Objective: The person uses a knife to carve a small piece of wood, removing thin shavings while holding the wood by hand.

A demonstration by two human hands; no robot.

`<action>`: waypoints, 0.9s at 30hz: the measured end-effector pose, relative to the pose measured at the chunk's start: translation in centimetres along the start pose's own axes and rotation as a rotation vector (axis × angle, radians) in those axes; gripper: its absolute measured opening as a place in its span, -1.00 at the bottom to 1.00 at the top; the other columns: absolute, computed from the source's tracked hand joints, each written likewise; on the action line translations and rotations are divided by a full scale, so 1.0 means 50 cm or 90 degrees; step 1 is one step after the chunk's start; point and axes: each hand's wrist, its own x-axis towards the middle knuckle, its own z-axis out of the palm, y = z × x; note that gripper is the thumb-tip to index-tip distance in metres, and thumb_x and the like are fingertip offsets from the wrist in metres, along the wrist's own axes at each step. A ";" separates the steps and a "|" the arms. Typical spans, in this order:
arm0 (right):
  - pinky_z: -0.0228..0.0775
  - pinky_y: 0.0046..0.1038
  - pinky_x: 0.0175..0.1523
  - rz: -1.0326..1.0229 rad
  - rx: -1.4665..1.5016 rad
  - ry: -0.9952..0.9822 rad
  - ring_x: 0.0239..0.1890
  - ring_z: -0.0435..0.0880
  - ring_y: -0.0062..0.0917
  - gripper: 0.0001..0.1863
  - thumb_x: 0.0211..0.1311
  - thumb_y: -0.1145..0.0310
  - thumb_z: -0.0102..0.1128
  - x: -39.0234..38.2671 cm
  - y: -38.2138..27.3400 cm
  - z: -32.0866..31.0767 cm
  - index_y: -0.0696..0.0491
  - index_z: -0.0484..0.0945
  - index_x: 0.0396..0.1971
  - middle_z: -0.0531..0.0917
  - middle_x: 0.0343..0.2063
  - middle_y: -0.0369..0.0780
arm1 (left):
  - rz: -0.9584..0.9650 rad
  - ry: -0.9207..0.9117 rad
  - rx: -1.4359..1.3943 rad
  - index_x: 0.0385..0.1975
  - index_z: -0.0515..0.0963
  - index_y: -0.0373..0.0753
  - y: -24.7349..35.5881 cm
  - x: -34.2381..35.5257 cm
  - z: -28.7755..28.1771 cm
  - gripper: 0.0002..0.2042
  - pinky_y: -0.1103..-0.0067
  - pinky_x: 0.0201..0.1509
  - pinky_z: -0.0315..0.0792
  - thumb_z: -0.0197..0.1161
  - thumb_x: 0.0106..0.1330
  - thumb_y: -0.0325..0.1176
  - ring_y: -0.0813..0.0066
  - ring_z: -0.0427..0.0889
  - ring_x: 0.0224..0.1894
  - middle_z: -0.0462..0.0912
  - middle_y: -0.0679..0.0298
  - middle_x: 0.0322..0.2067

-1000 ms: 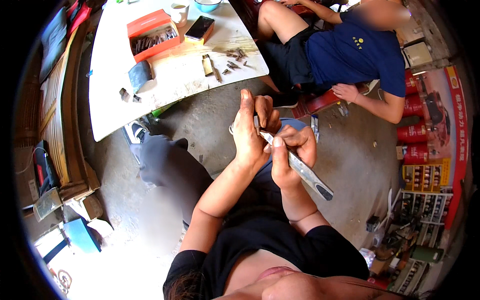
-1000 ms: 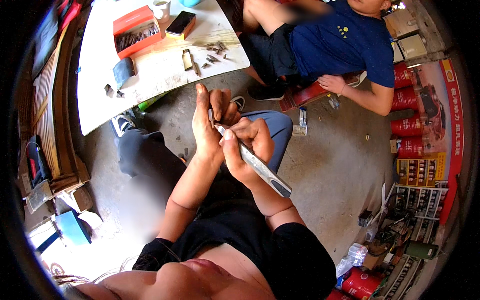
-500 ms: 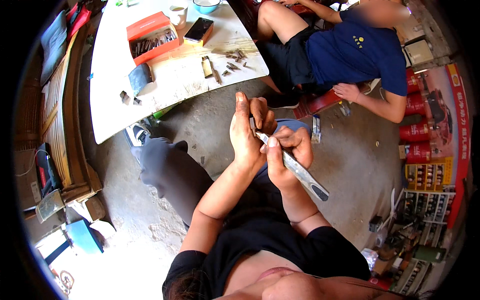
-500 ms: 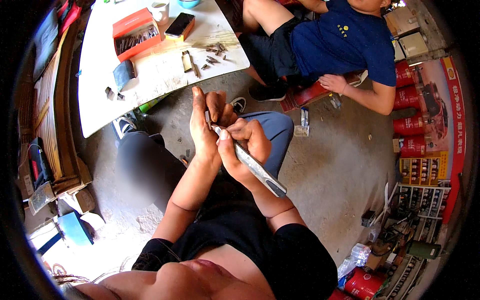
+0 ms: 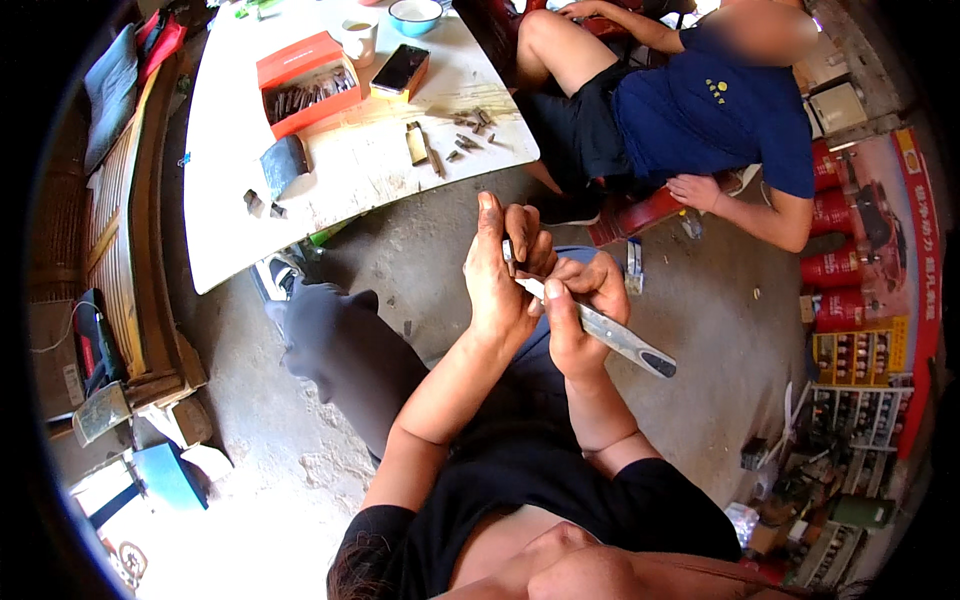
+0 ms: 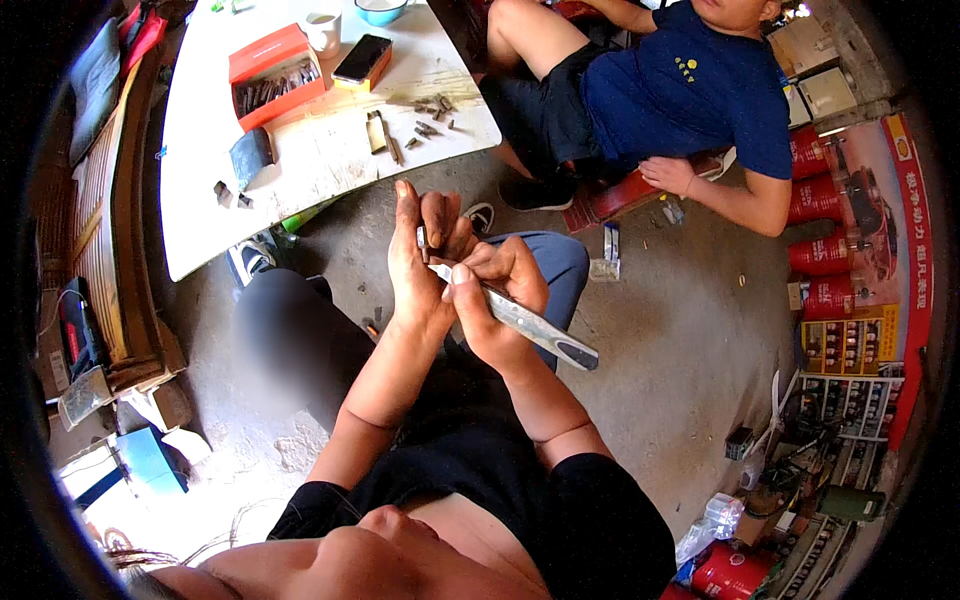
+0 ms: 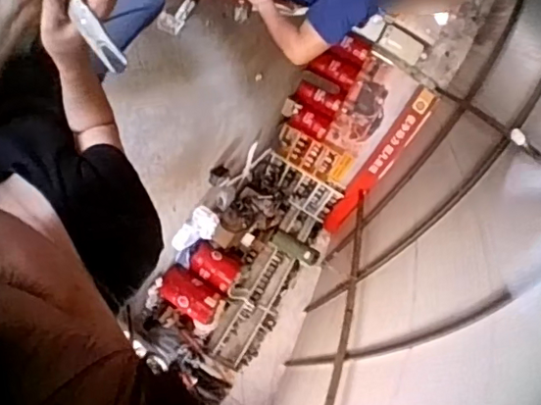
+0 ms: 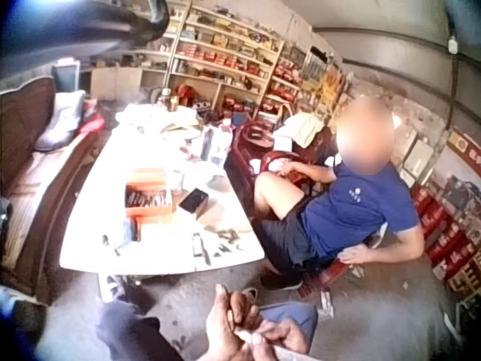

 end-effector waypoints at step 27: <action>0.29 -0.61 -0.53 0.354 0.050 -0.113 -0.64 0.48 -0.71 -0.90 0.25 0.46 0.15 0.006 0.307 -0.028 0.18 0.53 -0.37 0.56 -0.65 -0.28 | 0.422 0.195 1.109 -0.47 0.45 -0.40 0.015 0.057 -0.215 -0.83 0.64 -0.50 0.26 0.05 0.36 -0.47 0.58 0.37 -0.57 0.41 0.24 -0.59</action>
